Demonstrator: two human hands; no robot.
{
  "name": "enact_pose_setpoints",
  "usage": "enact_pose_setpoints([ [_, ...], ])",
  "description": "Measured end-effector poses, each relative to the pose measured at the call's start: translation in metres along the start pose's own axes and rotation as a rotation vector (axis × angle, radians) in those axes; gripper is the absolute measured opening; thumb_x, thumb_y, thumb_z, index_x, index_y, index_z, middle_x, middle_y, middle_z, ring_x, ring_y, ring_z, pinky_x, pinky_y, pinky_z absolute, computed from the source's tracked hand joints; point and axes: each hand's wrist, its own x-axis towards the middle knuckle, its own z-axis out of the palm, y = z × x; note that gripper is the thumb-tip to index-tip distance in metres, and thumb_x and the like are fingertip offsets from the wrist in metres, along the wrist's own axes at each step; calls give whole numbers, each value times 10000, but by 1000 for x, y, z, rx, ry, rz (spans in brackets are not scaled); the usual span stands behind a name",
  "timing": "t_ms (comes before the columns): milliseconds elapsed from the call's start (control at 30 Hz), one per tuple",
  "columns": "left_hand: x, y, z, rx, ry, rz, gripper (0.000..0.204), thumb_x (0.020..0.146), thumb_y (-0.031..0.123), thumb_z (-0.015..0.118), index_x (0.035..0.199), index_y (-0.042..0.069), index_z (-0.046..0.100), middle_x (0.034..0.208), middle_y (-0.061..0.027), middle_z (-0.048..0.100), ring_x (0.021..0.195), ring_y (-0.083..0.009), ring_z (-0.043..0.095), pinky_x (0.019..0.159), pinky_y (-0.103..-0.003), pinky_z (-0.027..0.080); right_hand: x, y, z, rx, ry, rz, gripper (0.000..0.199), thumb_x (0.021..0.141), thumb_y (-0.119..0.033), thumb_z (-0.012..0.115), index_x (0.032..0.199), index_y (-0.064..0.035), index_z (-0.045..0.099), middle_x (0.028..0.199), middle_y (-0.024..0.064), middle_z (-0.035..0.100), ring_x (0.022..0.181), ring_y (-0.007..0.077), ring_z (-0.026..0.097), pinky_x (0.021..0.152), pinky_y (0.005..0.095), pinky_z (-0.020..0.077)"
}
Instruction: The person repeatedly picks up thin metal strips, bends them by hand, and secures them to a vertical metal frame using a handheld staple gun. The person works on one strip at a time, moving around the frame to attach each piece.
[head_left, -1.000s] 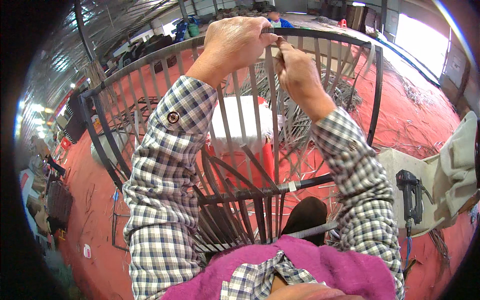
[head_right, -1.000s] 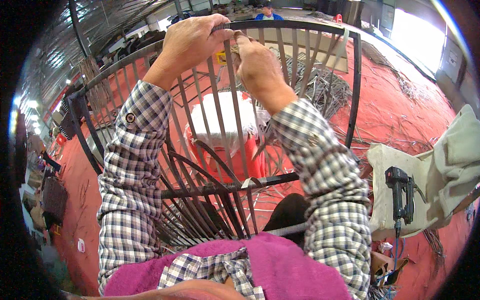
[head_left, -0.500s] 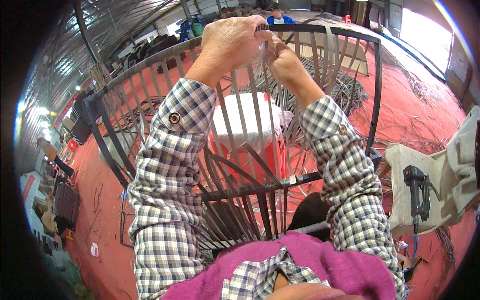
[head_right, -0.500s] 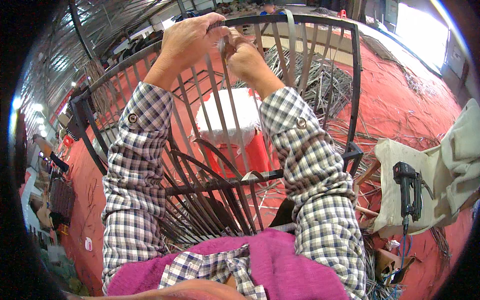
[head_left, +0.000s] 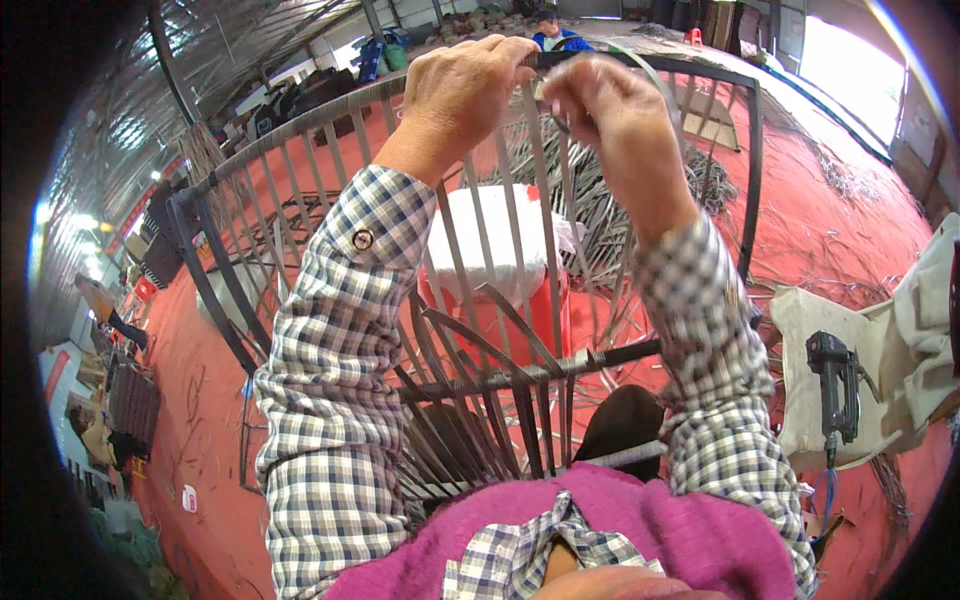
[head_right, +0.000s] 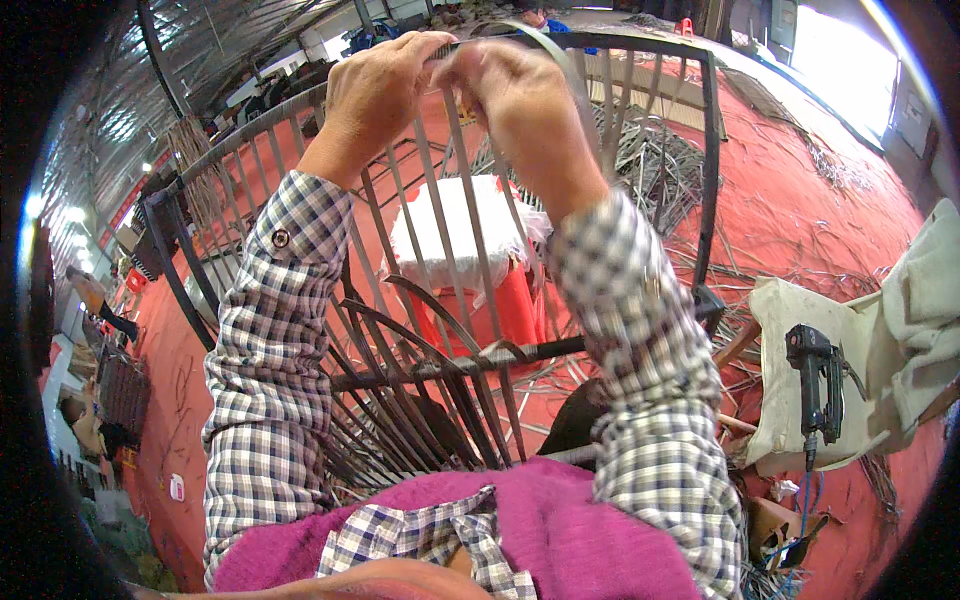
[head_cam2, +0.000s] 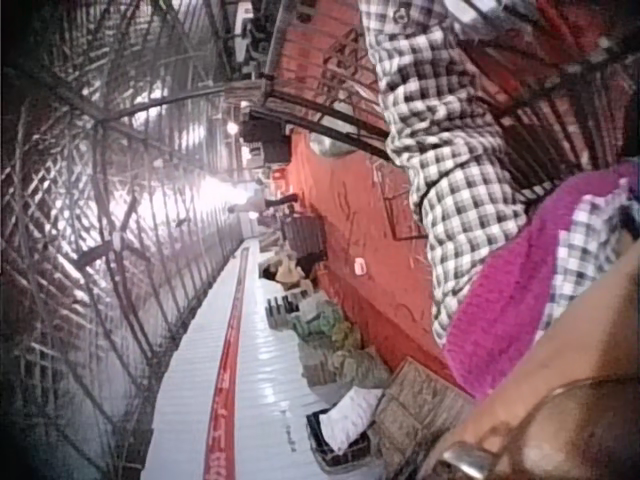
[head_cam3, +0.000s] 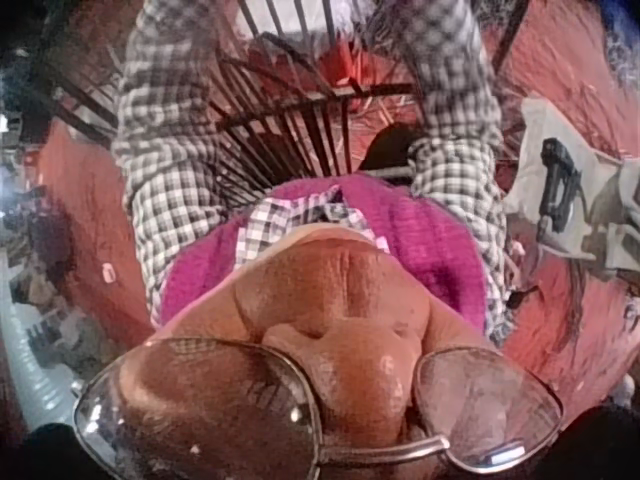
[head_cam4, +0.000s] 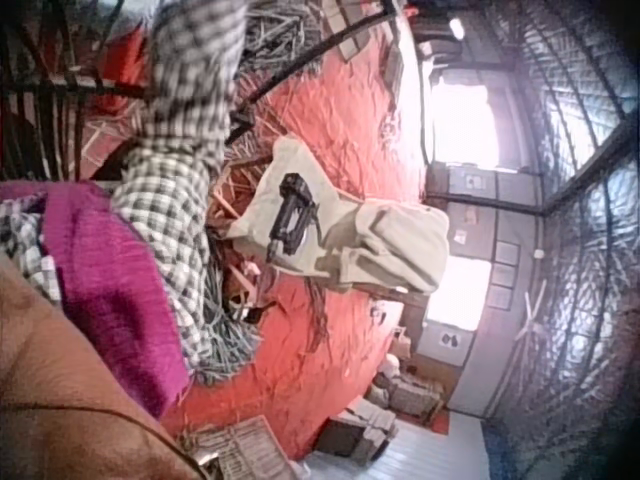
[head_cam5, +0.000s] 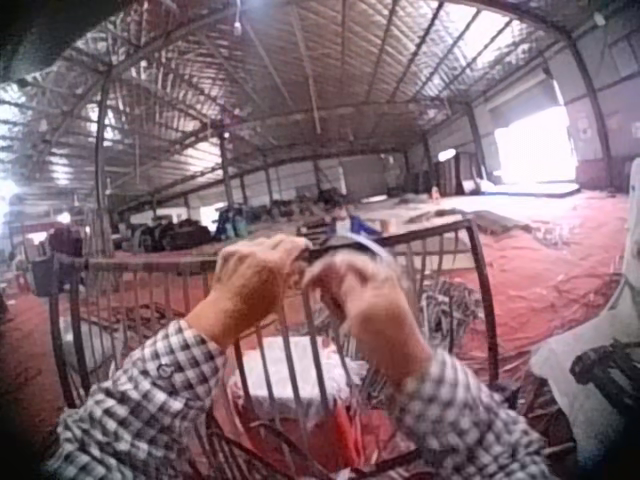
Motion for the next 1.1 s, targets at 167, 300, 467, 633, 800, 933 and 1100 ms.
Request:
enact_pose_setpoints([
  [167,8,11,-6,-8,89,16,258,830,275,620,1062,161,603,911,-48,674,776,-251,658,677,-367,510,31,-32,-12,-131,28,-352,289,950,-246,488,839,-37,653,704,-25,566,543,21,399,473,175,291],
  [300,6,20,-10,-96,203,-68,325,786,396,655,1046,204,629,795,-25,673,697,-221,648,614,-352,476,123,-12,-21,-534,-187,-177,317,896,-221,512,765,25,663,673,98,637,606,162,560,553,326,438],
  [467,4,17,-11,-45,249,15,286,812,375,635,1063,241,658,782,-12,665,677,-205,639,607,-334,470,139,15,-34,-761,-228,-44,336,868,-315,548,833,-18,703,676,128,653,616,202,588,611,343,470],
  [633,0,12,-10,42,170,-37,256,822,376,625,1038,246,666,763,5,646,667,-201,630,601,-327,466,91,-36,-19,-491,6,-195,375,882,-302,552,724,17,667,589,88,607,564,159,535,562,338,434],
  [800,-7,0,-5,31,129,-73,270,833,400,599,1047,248,663,747,10,631,664,-217,624,600,-347,468,-77,-6,-86,-222,-165,99,329,972,-270,423,807,-10,537,654,16,499,626,132,495,614,269,402],
  [933,-12,-11,4,30,82,-84,265,851,375,585,1067,239,655,792,-14,651,698,-233,636,626,-353,483,-276,38,-203,297,205,660,219,951,-236,470,883,-32,517,746,-13,472,581,44,467,458,185,371],
  [1100,-7,-15,12,-14,61,-49,284,838,343,592,1069,185,643,837,-49,670,724,-255,652,631,-365,502,-430,-20,-353,-947,1028,878,438,935,-416,458,957,-6,611,699,22,520,543,125,474,499,263,413],
])
